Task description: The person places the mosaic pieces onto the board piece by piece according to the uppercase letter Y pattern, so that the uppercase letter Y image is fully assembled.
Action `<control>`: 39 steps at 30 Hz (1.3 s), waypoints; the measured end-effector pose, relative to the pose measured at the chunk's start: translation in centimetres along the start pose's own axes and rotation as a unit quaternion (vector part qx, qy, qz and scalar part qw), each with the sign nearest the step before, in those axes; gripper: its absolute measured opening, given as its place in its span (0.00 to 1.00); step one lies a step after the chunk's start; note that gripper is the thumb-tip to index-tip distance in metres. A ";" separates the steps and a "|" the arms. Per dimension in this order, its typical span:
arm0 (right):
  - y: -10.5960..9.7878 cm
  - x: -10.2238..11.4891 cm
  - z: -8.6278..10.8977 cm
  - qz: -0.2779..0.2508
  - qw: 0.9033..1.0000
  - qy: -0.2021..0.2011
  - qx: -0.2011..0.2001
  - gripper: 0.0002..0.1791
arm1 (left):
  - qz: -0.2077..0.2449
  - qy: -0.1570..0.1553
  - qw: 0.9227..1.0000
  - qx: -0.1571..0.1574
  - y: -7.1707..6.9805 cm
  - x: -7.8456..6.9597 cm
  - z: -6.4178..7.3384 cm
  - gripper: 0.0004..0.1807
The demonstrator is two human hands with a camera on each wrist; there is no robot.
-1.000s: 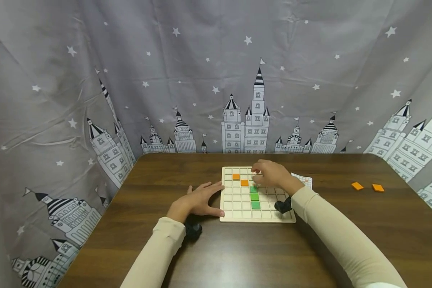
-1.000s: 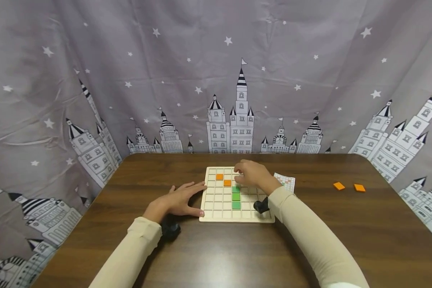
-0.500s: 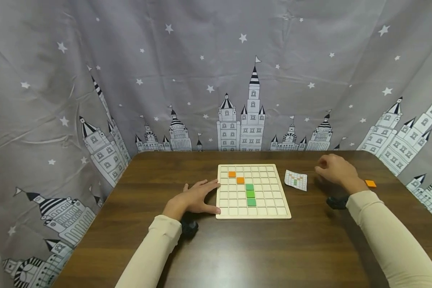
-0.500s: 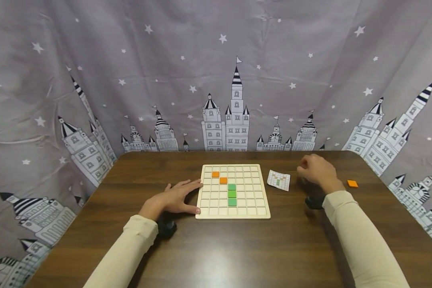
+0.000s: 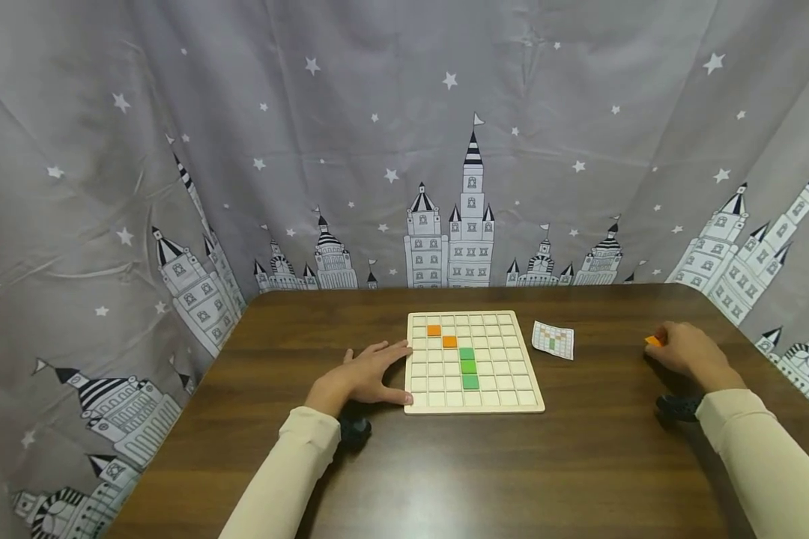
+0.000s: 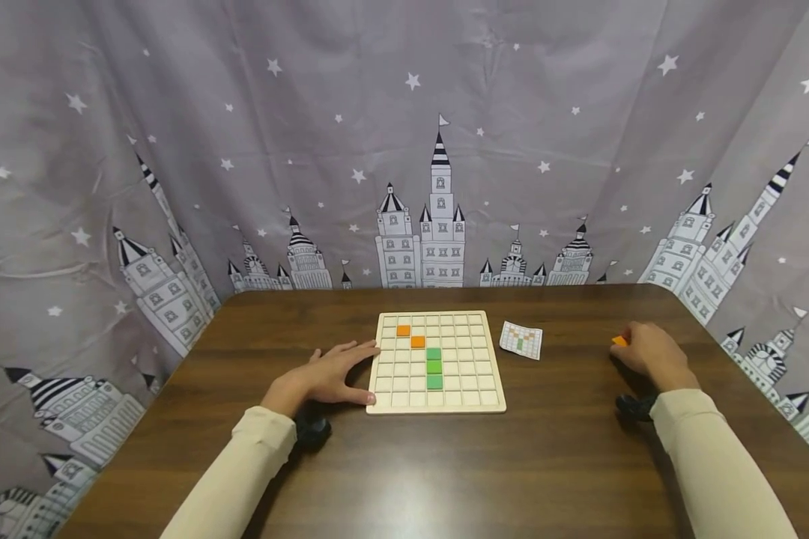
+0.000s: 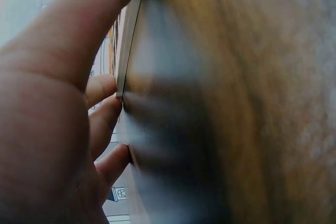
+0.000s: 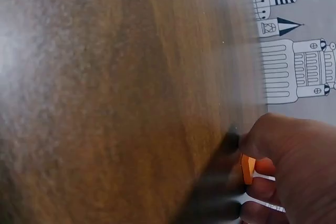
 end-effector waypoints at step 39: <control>3.7 17.9 -9.6 0.022 0.976 -0.218 -0.022 0.08 | 0.005 0.014 1.000 -0.009 0.1 -0.1 0.1 0.50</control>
Point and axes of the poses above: each hand's wrist, its own z-axis away from the middle knuckle, its own y-axis out of the palm, x = y × z, the point moved 3 cm from there along -z, towards the middle knuckle, and after that the axes turned 11 degrees about -y, right-handed, at the moved point
